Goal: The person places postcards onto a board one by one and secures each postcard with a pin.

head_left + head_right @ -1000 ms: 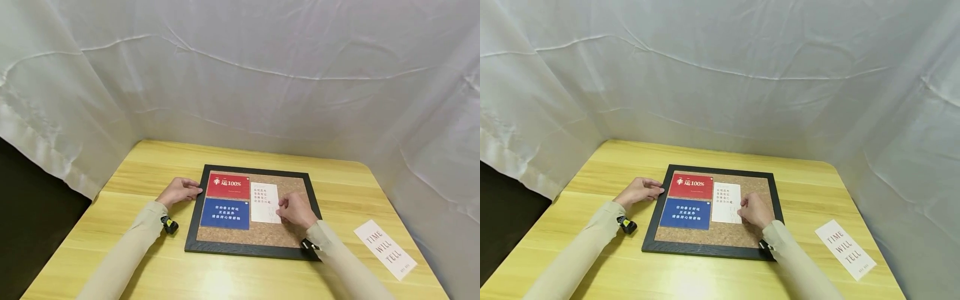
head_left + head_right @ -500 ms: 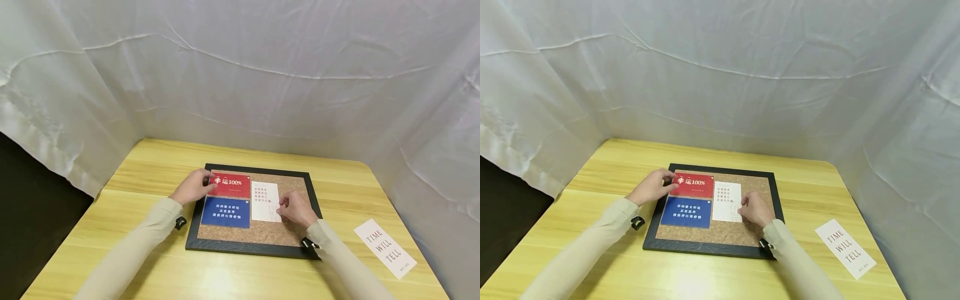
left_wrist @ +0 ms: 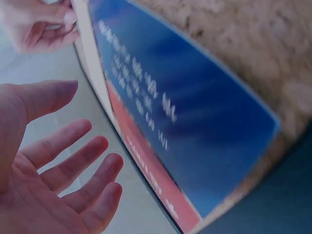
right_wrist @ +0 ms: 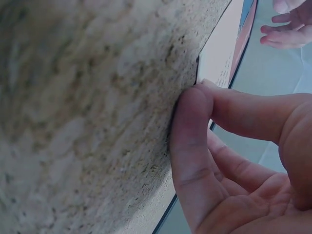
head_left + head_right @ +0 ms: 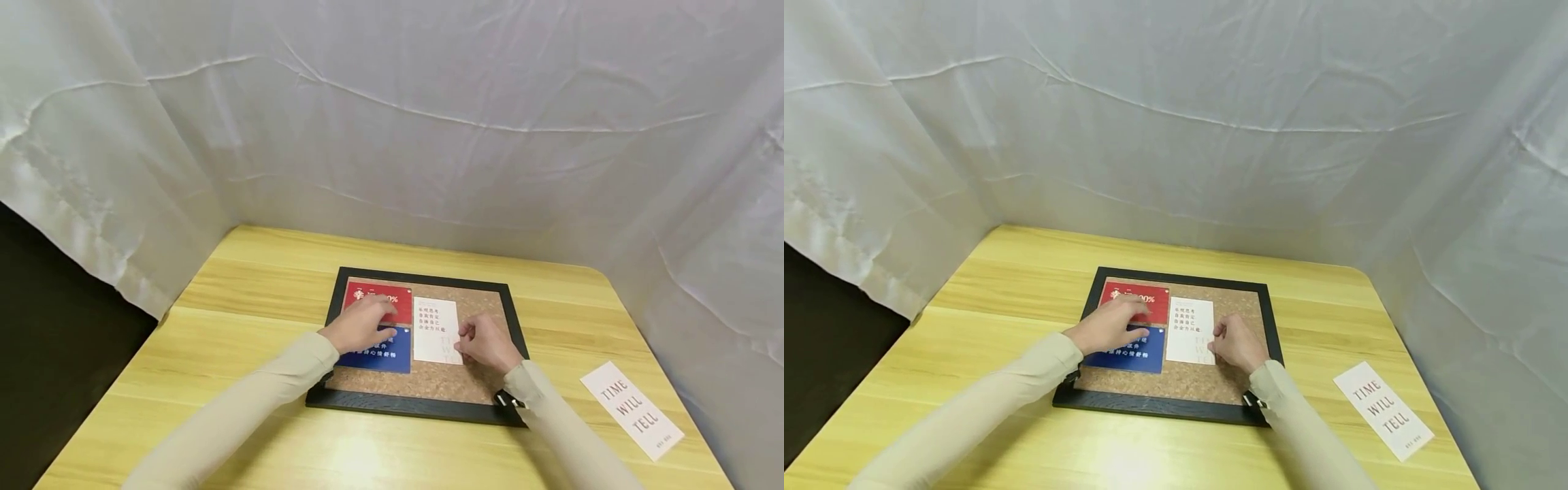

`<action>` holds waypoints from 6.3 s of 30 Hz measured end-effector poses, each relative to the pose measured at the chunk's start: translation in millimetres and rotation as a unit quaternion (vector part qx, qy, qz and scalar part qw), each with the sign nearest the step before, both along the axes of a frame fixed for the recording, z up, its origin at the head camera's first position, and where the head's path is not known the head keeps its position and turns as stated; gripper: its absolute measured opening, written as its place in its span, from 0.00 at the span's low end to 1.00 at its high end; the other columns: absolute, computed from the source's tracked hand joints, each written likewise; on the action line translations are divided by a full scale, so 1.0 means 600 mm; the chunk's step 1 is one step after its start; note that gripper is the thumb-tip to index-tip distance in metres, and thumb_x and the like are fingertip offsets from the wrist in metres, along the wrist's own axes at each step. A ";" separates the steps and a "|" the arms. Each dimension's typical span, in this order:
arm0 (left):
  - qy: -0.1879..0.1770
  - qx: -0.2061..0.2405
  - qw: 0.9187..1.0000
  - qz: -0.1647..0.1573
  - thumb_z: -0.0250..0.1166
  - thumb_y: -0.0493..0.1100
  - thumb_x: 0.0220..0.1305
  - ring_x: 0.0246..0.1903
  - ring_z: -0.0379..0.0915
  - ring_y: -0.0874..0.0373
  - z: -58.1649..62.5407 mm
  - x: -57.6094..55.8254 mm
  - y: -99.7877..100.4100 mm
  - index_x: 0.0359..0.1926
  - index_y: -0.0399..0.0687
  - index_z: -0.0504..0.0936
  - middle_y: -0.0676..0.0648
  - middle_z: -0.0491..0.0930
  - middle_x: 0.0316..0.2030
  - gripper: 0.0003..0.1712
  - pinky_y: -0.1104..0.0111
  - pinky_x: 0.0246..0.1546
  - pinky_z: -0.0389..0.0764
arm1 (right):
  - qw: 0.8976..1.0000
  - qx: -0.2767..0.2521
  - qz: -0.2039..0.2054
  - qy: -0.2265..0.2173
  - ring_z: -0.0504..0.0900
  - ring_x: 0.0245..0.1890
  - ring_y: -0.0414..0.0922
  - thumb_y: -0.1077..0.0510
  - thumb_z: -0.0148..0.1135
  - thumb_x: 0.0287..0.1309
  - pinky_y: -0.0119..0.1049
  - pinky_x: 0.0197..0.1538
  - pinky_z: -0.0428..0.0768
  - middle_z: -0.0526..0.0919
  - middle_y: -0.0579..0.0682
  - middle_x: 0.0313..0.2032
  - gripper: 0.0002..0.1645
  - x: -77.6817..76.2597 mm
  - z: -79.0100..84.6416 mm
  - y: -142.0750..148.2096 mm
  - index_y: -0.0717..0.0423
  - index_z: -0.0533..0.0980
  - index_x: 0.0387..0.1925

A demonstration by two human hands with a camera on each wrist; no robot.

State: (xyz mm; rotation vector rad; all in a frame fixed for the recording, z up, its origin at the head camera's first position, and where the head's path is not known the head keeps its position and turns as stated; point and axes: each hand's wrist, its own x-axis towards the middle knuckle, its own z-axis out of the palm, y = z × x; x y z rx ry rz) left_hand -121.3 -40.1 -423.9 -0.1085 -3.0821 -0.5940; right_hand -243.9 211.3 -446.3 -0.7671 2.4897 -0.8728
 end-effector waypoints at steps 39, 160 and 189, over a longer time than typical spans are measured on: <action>-0.001 -0.159 0.984 -0.083 0.63 0.60 0.73 0.62 0.73 0.50 -0.036 -0.016 0.058 0.59 0.54 0.85 0.50 0.80 0.64 0.23 0.53 0.65 0.74 | 1.000 -0.023 0.014 -0.001 0.81 0.20 0.42 0.70 0.69 0.58 0.32 0.25 0.78 0.83 0.53 0.23 0.06 0.003 -0.002 0.002 0.67 0.79 0.36; -0.040 -0.149 0.985 -0.076 0.65 0.60 0.71 0.64 0.71 0.48 -0.021 -0.036 0.068 0.60 0.54 0.82 0.51 0.78 0.66 0.24 0.48 0.70 0.70 | 0.999 0.038 -0.028 0.007 0.74 0.29 0.29 0.63 0.69 0.56 0.27 0.35 0.76 0.88 0.46 0.31 0.02 0.038 -0.033 0.350 0.55 0.85 0.28; -0.045 -0.162 0.983 -0.075 0.64 0.61 0.71 0.65 0.71 0.48 -0.022 -0.038 0.067 0.63 0.55 0.80 0.51 0.77 0.67 0.26 0.48 0.70 0.71 | 0.997 -0.051 -0.032 -0.041 0.85 0.28 0.34 0.66 0.65 0.66 0.32 0.33 0.85 0.90 0.55 0.32 0.08 0.022 -0.030 0.343 0.70 0.83 0.41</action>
